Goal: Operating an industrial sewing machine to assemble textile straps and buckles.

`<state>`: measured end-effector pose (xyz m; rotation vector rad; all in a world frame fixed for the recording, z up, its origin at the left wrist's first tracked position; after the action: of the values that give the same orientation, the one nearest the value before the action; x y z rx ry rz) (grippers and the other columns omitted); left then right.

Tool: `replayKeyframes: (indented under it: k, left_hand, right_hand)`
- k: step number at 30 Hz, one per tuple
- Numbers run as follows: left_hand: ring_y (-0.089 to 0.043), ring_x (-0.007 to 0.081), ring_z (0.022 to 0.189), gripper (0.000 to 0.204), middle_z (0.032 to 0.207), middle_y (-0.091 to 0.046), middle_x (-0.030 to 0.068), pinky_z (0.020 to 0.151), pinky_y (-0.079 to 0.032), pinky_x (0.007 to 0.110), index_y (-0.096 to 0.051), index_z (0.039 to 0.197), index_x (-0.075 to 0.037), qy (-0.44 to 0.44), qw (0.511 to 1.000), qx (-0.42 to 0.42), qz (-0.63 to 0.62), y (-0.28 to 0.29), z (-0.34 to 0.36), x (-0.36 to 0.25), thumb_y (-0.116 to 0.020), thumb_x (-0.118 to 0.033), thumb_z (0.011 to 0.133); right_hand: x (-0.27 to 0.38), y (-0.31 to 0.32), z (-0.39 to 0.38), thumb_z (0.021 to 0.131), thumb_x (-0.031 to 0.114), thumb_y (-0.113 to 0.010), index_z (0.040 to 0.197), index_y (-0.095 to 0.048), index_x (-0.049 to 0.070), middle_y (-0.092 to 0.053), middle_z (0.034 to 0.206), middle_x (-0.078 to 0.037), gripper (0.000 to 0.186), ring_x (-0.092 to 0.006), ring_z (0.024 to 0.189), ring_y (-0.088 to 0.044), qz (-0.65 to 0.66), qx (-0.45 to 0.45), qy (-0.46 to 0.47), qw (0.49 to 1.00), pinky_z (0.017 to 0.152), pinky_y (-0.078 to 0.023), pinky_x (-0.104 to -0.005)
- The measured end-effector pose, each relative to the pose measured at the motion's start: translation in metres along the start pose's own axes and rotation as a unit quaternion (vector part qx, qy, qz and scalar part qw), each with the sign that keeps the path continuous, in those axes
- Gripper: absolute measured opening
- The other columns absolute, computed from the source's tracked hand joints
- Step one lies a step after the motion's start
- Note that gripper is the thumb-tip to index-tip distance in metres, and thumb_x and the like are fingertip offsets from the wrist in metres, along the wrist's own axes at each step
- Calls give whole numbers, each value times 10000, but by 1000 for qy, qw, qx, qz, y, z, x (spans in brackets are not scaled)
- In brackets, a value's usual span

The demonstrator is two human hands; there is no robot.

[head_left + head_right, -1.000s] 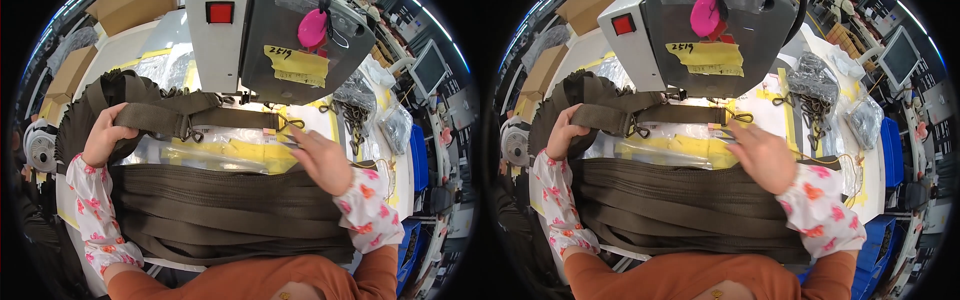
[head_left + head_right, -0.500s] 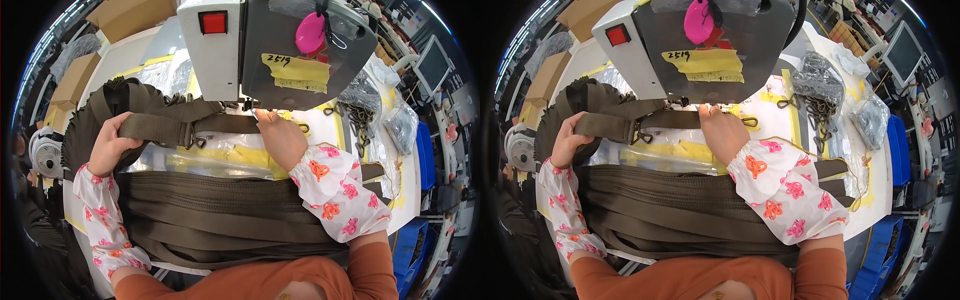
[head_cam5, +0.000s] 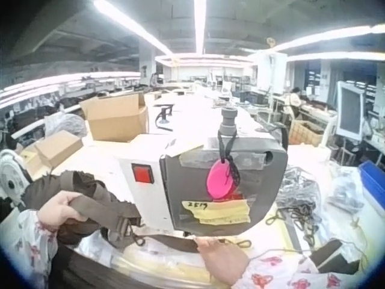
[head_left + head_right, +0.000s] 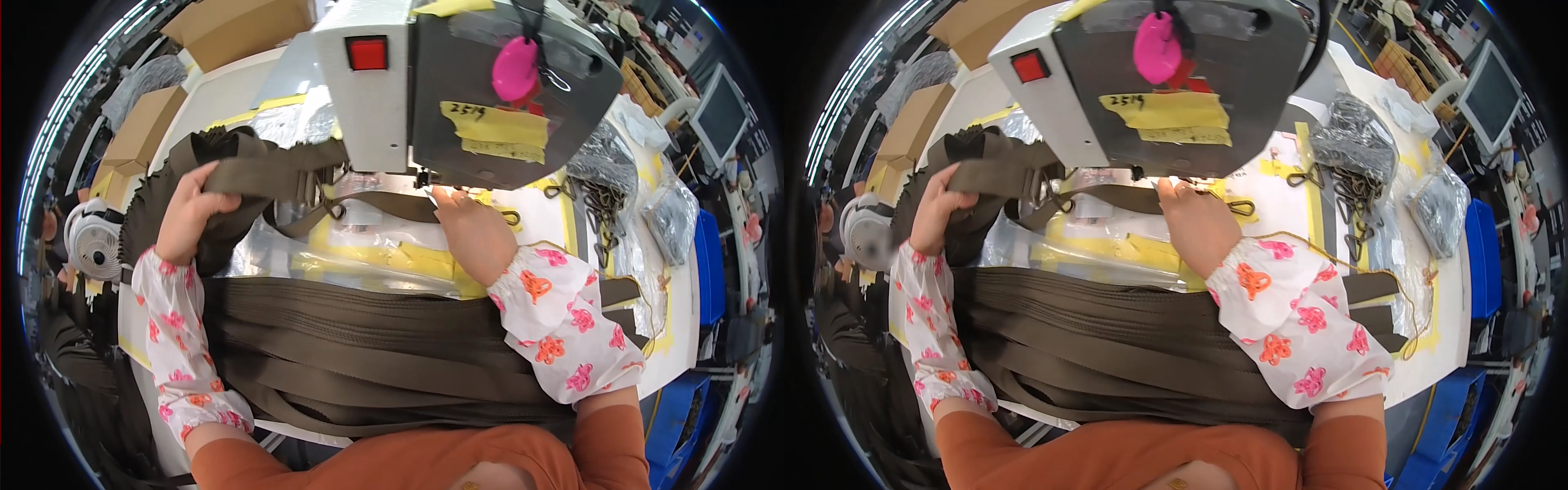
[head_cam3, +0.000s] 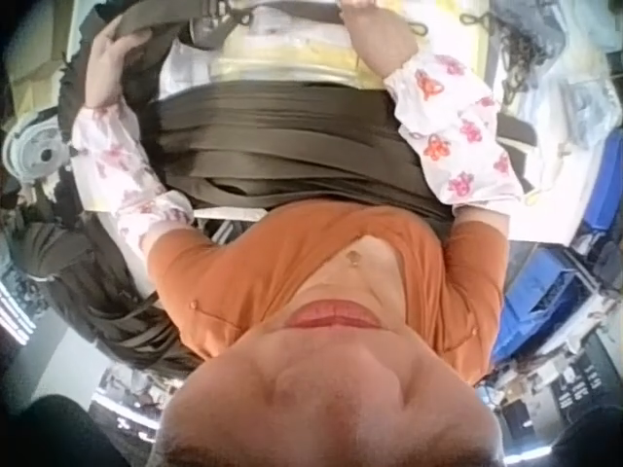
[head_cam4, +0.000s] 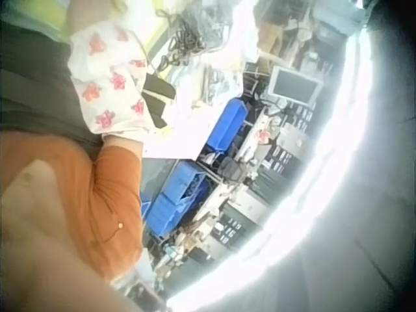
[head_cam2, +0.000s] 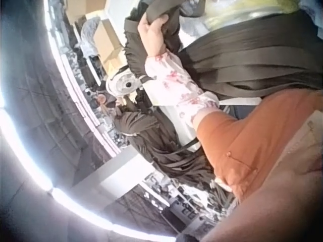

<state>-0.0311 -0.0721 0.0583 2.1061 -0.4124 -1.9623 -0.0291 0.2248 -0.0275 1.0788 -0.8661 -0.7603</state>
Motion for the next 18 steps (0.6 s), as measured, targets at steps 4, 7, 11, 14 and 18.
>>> replayKeyframes:
  k: [4,7,11,14,18]
  left_hand:
    - [-459,65,524,108,609,-492,-20,469,-366,201,-539,786,-95,8,992,-102,-79,57,55,-3,-597,-137,705]
    - [-385,89,385,142,477,-413,-24,398,-341,210,-495,687,-108,2,964,-207,-168,114,113,4,-603,-182,742]
    - [-448,136,411,197,502,-470,5,429,-396,239,-522,646,-103,-12,951,-220,-219,211,162,38,-618,-218,772]
    - [-593,236,668,109,746,-630,76,657,-482,325,-611,805,-52,-20,923,-178,-341,242,192,68,-637,-157,784]
    - [-580,178,860,197,937,-624,63,722,-458,289,-569,973,-87,13,949,-205,-237,313,200,142,-613,-189,811]
  right_hand:
    - [6,0,-16,797,153,-578,1172,-458,46,-530,960,-124,409,-321,686,-576,66,-10,15,998,568,-475,-391]
    - [6,3,-21,790,156,-585,1161,-434,20,-507,944,-131,423,-293,623,-579,51,-19,36,998,510,-482,-377]
    - [9,8,-27,789,141,-585,1175,-449,28,-502,944,-120,425,-272,644,-574,119,-46,80,989,513,-475,-374]
    - [8,37,-47,779,131,-600,1207,-441,28,-522,946,-125,468,-268,680,-576,124,-28,101,987,532,-475,-363]
    - [-35,89,-97,762,48,-609,1205,-457,3,-563,957,-160,471,-282,752,-589,73,-33,23,997,600,-484,-323]
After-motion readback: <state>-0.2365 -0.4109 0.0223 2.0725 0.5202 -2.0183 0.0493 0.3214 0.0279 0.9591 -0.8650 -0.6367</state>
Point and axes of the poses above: each hand's wrist, its own z-axis towards the middle knuckle, its own y-axis out of the back of the hand, x = y × z, the point moved 5 cm from there along z, towards the middle knuckle
